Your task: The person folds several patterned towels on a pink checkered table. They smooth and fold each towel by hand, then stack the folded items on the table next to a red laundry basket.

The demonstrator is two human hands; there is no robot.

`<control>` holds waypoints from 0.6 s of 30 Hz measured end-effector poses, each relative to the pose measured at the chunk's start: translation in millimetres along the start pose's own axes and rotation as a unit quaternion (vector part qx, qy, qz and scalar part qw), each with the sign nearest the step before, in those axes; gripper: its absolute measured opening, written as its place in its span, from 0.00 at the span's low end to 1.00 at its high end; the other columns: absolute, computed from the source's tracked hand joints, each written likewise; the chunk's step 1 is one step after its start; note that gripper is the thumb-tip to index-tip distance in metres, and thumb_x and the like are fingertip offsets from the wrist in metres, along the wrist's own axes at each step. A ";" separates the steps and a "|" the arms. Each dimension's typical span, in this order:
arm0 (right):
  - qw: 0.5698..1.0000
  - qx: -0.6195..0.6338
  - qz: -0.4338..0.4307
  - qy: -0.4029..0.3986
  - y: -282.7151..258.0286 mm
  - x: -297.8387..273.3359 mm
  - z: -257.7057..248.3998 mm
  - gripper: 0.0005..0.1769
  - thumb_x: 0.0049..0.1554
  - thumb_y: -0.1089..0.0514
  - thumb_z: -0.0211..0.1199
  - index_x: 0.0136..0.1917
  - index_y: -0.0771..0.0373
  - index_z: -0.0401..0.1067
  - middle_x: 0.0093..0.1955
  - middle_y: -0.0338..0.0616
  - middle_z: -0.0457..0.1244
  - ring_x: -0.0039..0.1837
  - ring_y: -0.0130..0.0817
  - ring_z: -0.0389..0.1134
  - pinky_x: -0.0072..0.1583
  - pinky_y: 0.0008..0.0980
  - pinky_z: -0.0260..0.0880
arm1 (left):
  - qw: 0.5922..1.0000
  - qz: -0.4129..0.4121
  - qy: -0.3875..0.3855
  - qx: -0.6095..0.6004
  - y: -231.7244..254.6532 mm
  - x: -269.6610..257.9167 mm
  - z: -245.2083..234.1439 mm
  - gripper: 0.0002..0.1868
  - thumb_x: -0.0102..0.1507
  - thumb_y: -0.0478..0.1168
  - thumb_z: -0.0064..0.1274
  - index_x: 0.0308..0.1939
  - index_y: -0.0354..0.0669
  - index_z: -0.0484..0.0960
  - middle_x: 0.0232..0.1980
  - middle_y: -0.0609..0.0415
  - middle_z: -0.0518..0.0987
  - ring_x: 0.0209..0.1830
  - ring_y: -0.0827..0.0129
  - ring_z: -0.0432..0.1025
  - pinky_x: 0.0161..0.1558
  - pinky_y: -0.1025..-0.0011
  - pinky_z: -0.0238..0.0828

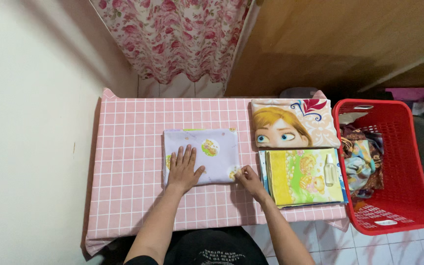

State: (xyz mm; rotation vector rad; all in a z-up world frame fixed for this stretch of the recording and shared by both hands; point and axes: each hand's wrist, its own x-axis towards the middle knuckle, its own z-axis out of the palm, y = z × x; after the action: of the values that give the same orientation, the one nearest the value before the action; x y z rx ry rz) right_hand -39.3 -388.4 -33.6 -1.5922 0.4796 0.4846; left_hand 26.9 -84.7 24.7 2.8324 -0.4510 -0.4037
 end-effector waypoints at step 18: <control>0.996 -0.084 0.005 0.016 -21.0 36.6 -15.7 0.18 0.55 0.49 0.71 0.47 0.67 0.78 0.38 0.37 0.69 0.39 0.22 0.63 0.40 0.24 0.59 | 0.994 -0.097 0.035 -0.031 -21.9 16.2 -17.8 0.48 0.64 0.65 0.49 0.78 0.44 0.51 0.83 0.42 0.44 0.83 0.47 0.34 0.75 0.41 0.23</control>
State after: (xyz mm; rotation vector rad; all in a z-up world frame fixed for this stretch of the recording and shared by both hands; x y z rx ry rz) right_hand 3.1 -403.3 -36.3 -1.7614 0.4814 0.5192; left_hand 52.9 -66.4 31.4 2.8289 -0.1476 -0.3452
